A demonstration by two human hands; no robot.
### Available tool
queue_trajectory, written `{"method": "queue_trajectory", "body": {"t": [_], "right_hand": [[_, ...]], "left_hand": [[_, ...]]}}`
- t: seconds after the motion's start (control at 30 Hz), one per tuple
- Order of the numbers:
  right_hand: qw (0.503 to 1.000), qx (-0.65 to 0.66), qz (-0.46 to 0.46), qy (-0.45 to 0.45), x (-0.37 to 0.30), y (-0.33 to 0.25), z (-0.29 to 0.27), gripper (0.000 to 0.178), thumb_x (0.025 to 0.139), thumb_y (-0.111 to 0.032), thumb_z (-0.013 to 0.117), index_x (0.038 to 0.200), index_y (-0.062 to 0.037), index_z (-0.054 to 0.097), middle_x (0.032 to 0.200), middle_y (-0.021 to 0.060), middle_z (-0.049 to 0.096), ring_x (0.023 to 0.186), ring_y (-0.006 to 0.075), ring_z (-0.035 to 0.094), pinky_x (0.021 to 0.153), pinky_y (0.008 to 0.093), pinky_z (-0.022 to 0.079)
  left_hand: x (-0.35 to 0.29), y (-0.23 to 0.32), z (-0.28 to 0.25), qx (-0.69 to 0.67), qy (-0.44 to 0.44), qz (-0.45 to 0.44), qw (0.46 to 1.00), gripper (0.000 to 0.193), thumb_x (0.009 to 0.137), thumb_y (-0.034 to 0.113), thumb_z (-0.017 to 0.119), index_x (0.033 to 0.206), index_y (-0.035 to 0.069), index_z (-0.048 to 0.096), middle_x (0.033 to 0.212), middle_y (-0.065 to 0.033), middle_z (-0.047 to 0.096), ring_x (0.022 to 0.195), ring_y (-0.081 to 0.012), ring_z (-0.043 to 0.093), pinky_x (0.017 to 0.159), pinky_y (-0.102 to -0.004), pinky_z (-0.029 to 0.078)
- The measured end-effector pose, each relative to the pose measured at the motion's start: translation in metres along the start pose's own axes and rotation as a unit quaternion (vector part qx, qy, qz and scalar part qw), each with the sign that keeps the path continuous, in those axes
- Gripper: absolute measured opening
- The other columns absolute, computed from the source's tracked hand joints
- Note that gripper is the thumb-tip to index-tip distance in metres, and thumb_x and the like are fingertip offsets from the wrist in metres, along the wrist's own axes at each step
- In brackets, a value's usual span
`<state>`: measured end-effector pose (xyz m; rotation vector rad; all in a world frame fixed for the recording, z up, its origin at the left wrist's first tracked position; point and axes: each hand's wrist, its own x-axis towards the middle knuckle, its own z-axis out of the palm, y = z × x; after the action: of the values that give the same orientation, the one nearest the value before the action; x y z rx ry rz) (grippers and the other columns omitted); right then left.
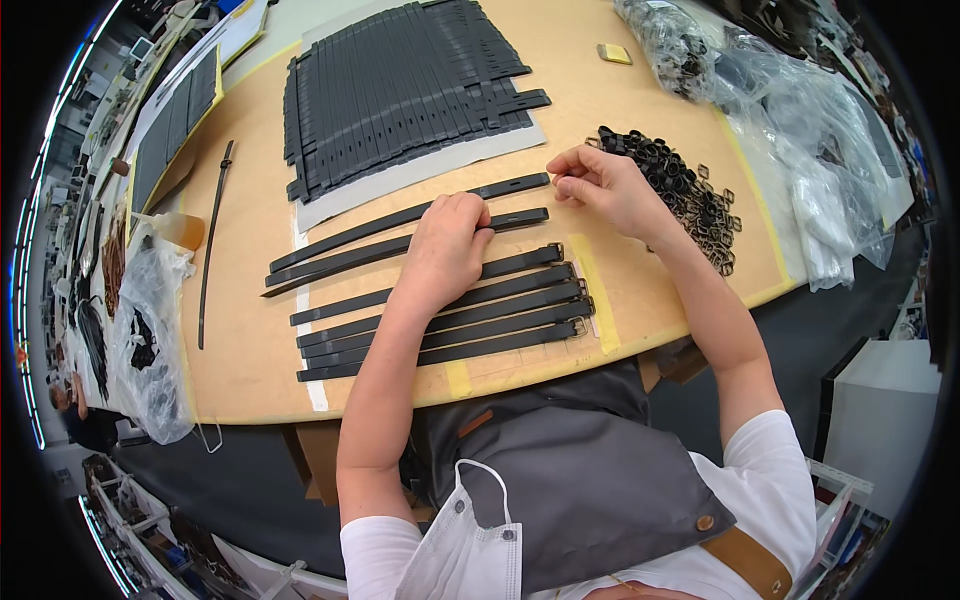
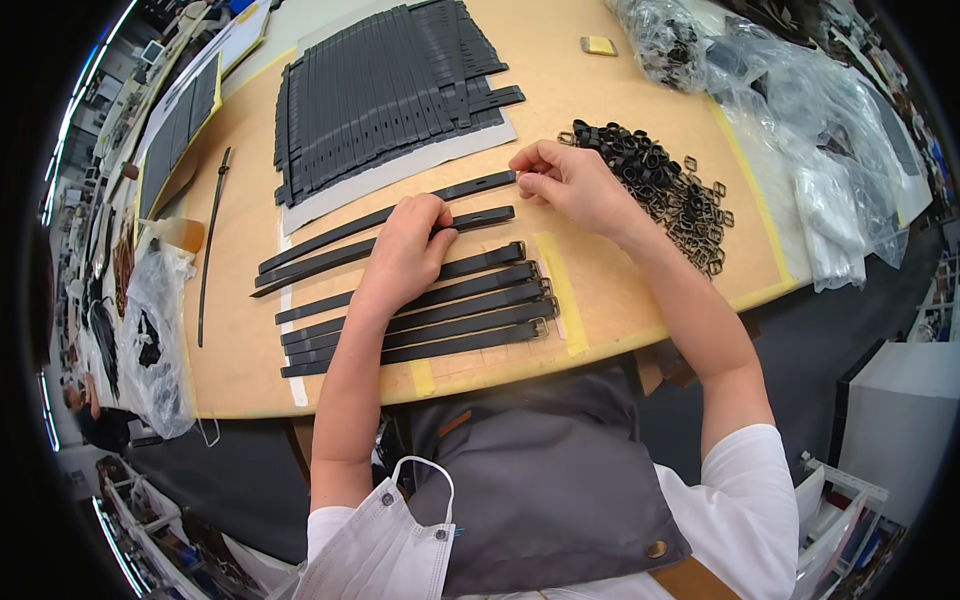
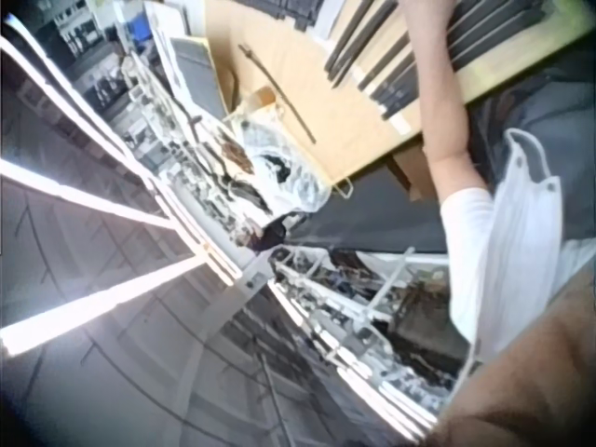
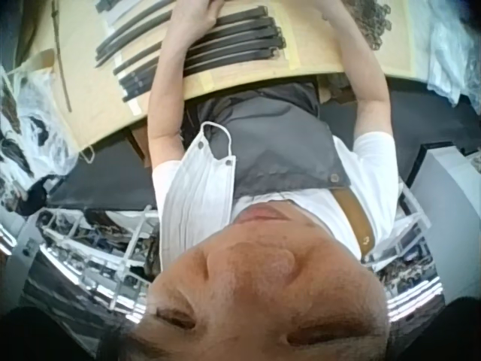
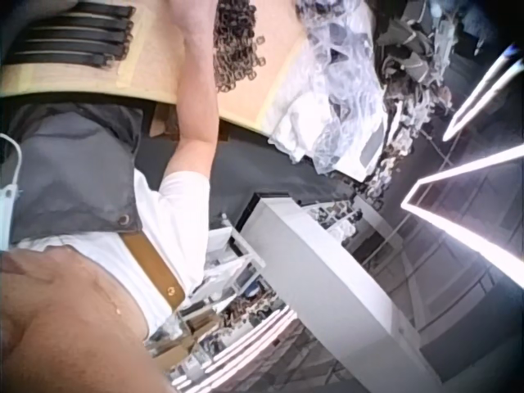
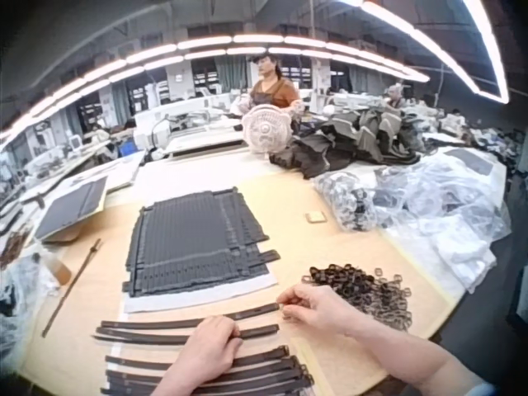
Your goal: The person repeatedly picks up black leather straps and metal buckles from a workbench, inserts the buckle prong through the strap's end, and secures it by hand. Completed straps are placed in a growing stack on the table.
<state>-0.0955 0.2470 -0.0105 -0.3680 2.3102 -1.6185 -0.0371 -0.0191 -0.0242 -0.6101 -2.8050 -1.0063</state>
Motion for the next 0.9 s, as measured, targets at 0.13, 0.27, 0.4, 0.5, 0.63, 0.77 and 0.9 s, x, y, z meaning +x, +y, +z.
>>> {"method": "queue_trajectory", "body": {"t": [0.13, 0.27, 0.4, 0.5, 0.63, 0.77, 0.9], "right_hand": [[0.998, 0.036, 0.002, -0.042, 0.001, 0.007, 0.008, 0.025, 0.101, -0.005, 0.068, 0.124, 0.0035, 0.064, 0.104, 0.0051, 0.070, 0.094, 0.0094, 0.069, 0.082, 0.0245, 0.059], [0.995, 0.070, 0.035, -0.064, 0.000, 0.003, 0.014, 0.022, 0.099, -0.004, 0.072, 0.118, 0.0029, 0.065, 0.100, 0.0049, 0.072, 0.088, 0.0080, 0.069, 0.077, 0.0238, 0.059], [0.988, 0.116, 0.039, -0.094, -0.004, -0.001, 0.016, 0.020, 0.099, -0.006, 0.072, 0.115, 0.0020, 0.065, 0.098, 0.0043, 0.072, 0.085, 0.0075, 0.069, 0.074, 0.0231, 0.059], [0.988, 0.097, 0.024, -0.117, -0.006, -0.004, 0.018, 0.019, 0.099, -0.007, 0.073, 0.115, 0.0017, 0.068, 0.101, 0.0043, 0.073, 0.089, 0.0077, 0.070, 0.075, 0.0227, 0.058], [0.990, 0.068, -0.016, -0.118, -0.007, 0.002, 0.031, 0.018, 0.099, -0.008, 0.074, 0.114, 0.0015, 0.070, 0.101, 0.0031, 0.074, 0.089, 0.0065, 0.070, 0.075, 0.0215, 0.056], [0.995, 0.028, -0.003, -0.095, -0.005, -0.002, 0.033, 0.018, 0.098, -0.006, 0.074, 0.114, 0.0007, 0.070, 0.096, 0.0027, 0.075, 0.088, 0.0064, 0.069, 0.076, 0.0216, 0.055], [0.987, -0.013, -0.066, -0.147, -0.012, -0.017, 0.034, 0.017, 0.097, -0.004, 0.073, 0.114, -0.0002, 0.072, 0.102, 0.0026, 0.074, 0.088, 0.0065, 0.067, 0.080, 0.0236, 0.056]], "left_hand": [[-0.002, 0.016, -0.016, 0.011, -0.013, -0.025, 1.000, 0.013, 0.094, 0.005, 0.068, 0.105, 0.003, 0.060, 0.094, -0.0143, 0.068, 0.093, -0.0344, 0.066, 0.082, -0.0432, 0.053], [-0.009, 0.017, -0.033, -0.027, -0.024, -0.023, 0.999, 0.017, 0.095, 0.006, 0.070, 0.111, 0.004, 0.064, 0.097, -0.0132, 0.074, 0.090, -0.0337, 0.070, 0.079, -0.0416, 0.055], [-0.011, 0.014, -0.038, -0.018, 0.026, 0.019, 0.999, 0.021, 0.092, 0.009, 0.074, 0.113, 0.005, 0.070, 0.100, -0.0112, 0.076, 0.086, -0.0309, 0.073, 0.074, -0.0387, 0.056], [-0.011, 0.009, -0.039, 0.009, 0.088, 0.058, 0.994, 0.021, 0.090, 0.010, 0.078, 0.111, 0.008, 0.073, 0.099, -0.0080, 0.076, 0.080, -0.0276, 0.073, 0.067, -0.0354, 0.057], [-0.012, 0.013, -0.042, 0.026, 0.106, 0.070, 0.992, 0.020, 0.088, 0.010, 0.079, 0.108, 0.009, 0.075, 0.095, -0.0049, 0.075, 0.077, -0.0254, 0.073, 0.065, -0.0338, 0.057], [-0.012, 0.012, -0.039, 0.035, 0.101, 0.075, 0.991, 0.018, 0.088, 0.011, 0.080, 0.105, 0.010, 0.075, 0.090, -0.0039, 0.074, 0.074, -0.0242, 0.072, 0.061, -0.0332, 0.055], [-0.014, 0.015, -0.047, 0.089, 0.159, 0.070, 0.981, 0.016, 0.086, 0.010, 0.082, 0.101, 0.010, 0.076, 0.086, -0.0037, 0.073, 0.069, -0.0230, 0.070, 0.059, -0.0322, 0.054]]}}
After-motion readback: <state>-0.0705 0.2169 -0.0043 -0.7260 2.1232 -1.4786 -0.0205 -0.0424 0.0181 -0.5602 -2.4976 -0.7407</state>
